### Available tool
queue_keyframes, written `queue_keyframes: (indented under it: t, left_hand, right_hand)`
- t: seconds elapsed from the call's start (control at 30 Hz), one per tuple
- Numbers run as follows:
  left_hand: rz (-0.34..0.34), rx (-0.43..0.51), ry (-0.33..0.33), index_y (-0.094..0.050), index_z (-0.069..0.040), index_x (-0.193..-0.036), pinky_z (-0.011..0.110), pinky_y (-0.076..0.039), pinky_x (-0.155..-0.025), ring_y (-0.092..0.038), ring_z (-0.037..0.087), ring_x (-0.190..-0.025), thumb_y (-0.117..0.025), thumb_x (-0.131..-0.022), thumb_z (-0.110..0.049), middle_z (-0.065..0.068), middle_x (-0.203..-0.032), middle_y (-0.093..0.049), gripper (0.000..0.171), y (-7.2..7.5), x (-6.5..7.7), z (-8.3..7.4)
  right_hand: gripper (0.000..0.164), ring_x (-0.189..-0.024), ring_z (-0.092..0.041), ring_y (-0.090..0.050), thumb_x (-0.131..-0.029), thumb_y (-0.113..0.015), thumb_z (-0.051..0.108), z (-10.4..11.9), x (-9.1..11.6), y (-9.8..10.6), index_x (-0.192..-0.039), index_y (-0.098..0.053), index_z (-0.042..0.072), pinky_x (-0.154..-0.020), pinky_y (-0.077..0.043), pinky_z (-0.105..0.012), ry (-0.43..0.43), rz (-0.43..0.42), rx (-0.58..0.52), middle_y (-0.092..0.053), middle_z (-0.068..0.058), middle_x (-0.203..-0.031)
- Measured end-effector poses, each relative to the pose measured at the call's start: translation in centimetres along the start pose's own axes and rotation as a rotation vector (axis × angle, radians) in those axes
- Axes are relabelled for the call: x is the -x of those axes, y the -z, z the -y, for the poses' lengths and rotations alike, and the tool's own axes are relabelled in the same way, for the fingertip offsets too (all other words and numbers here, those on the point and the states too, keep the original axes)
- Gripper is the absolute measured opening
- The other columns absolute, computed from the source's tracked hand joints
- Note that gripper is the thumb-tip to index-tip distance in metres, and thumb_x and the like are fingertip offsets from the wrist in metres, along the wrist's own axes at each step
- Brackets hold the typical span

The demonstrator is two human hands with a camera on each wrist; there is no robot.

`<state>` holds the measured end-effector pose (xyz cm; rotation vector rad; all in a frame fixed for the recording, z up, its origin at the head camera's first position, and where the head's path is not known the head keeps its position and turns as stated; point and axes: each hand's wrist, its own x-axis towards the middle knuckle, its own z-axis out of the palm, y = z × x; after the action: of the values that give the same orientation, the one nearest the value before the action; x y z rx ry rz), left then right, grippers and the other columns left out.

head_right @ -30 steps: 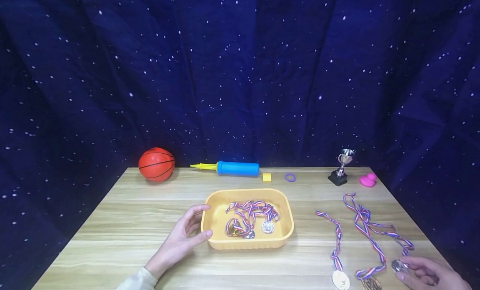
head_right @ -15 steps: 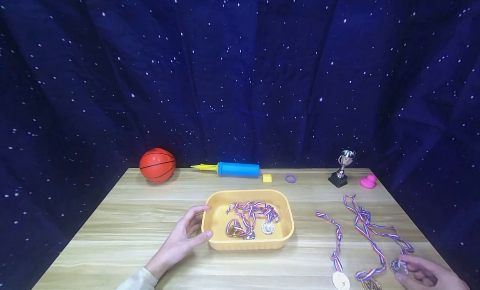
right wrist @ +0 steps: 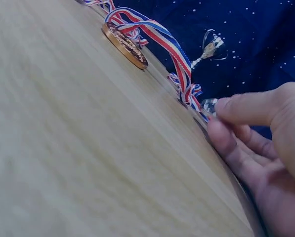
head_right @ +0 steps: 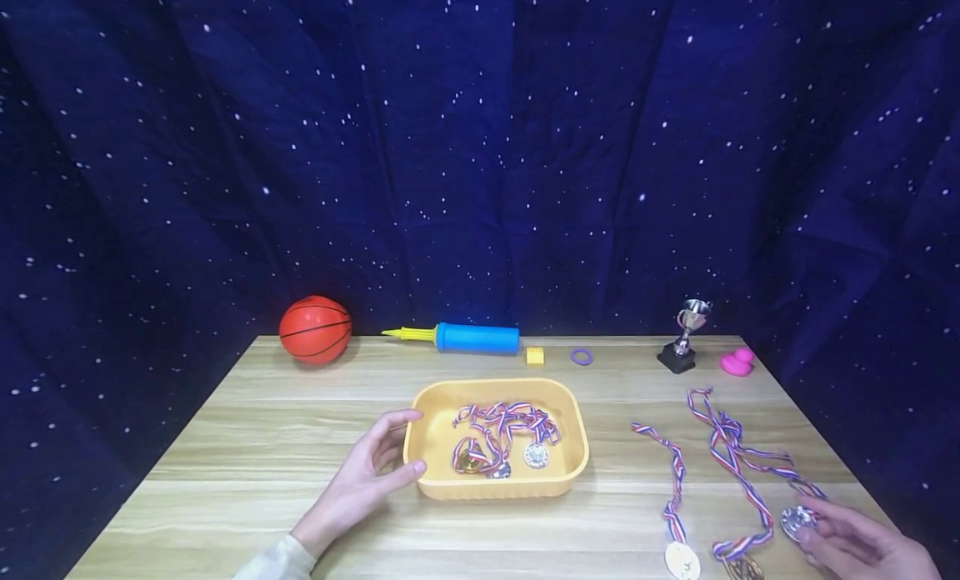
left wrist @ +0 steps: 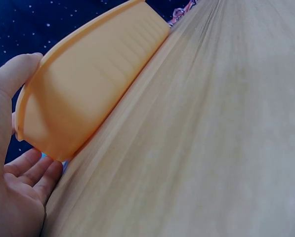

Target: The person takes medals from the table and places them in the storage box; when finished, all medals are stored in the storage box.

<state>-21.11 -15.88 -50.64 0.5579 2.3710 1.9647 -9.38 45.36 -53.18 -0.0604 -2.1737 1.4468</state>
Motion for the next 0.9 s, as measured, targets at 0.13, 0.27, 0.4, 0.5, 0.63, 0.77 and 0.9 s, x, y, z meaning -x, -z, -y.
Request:
queue_keyframes:
  t: [0.13,0.27,0.4,0.5,0.63,0.77,0.9]
  left_hand:
    - [0.0,0.002,0.001,-0.057,-0.018,-0.156,0.03,-0.049,-0.119,-0.059,0.037,-0.145,-0.091,-0.094,-0.015,0.018,-0.157,-0.063,0.071,0.0,0.0,-0.1]
    - [-0.001,0.004,0.009,-0.057,-0.019,-0.155,0.03,-0.049,-0.119,-0.059,0.037,-0.145,-0.091,-0.093,-0.015,0.018,-0.157,-0.063,0.071,0.0,0.0,-0.1]
    - [-0.002,0.007,0.013,-0.058,-0.019,-0.155,0.03,-0.049,-0.119,-0.059,0.037,-0.145,-0.091,-0.094,-0.015,0.018,-0.156,-0.063,0.07,0.0,0.0,-0.1]
    - [-0.002,0.007,0.011,-0.058,-0.02,-0.154,0.031,-0.049,-0.12,-0.059,0.036,-0.145,-0.091,-0.094,-0.016,0.018,-0.156,-0.063,0.069,0.0,0.0,-0.1]
    - [-0.003,0.001,0.011,-0.058,-0.021,-0.154,0.032,-0.049,-0.12,-0.059,0.036,-0.146,-0.091,-0.094,-0.017,0.018,-0.156,-0.063,0.07,0.0,0.0,-0.1]
    - [-0.009,-0.003,0.007,-0.058,-0.02,-0.154,0.032,-0.049,-0.12,-0.059,0.036,-0.145,-0.092,-0.093,-0.016,0.017,-0.155,-0.064,0.07,0.0,0.0,-0.1]
    - [-0.01,-0.002,0.005,-0.058,-0.021,-0.154,0.032,-0.049,-0.12,-0.06,0.036,-0.145,-0.092,-0.093,-0.017,0.017,-0.156,-0.064,0.07,0.0,0.0,0.0]
  right_hand:
    - [0.077,-0.077,-0.002,-0.077,-0.088,-0.055,-0.041,-0.7,-0.7,0.4,-0.129,-0.082,0.018,-0.065,-0.061,-0.016,0.116,0.136,-0.291,-0.081,0.003,-0.09]
    - [0.077,-0.09,-0.002,-0.08,-0.083,-0.051,-0.046,-0.9,-1.6,0.6,-0.137,-0.077,0.003,-0.075,-0.062,-0.015,0.196,0.21,-0.423,-0.083,0.001,-0.101]
    - [0.078,-0.098,-0.003,-0.08,-0.081,-0.052,-0.046,-0.3,-2.2,0.5,-0.137,-0.076,0.003,-0.079,-0.062,-0.014,0.205,0.195,-0.463,-0.085,0.001,-0.11]
    - [0.078,-0.102,-0.006,-0.081,-0.078,-0.048,-0.048,0.6,-3.0,0.2,-0.136,-0.074,-0.003,-0.082,-0.062,-0.015,0.256,0.2,-0.539,-0.085,-0.003,-0.113]
    - [0.078,-0.106,-0.01,-0.081,-0.077,-0.043,-0.05,2.1,-4.9,0.1,-0.141,-0.067,-0.013,-0.088,-0.061,-0.015,0.358,0.259,-0.609,-0.083,-0.009,-0.118]
    - [0.073,-0.11,-0.01,-0.08,-0.082,-0.044,-0.047,4.2,-6.9,0.2,-0.146,-0.06,-0.017,-0.09,-0.061,-0.015,0.4,0.303,-0.636,-0.082,-0.01,-0.123]
    - [0.071,-0.107,-0.01,-0.08,-0.084,-0.043,-0.046,6.7,-8.6,-0.1,-0.147,-0.059,-0.017,-0.089,-0.06,-0.015,0.415,0.3,-0.646,-0.083,-0.009,-0.122]
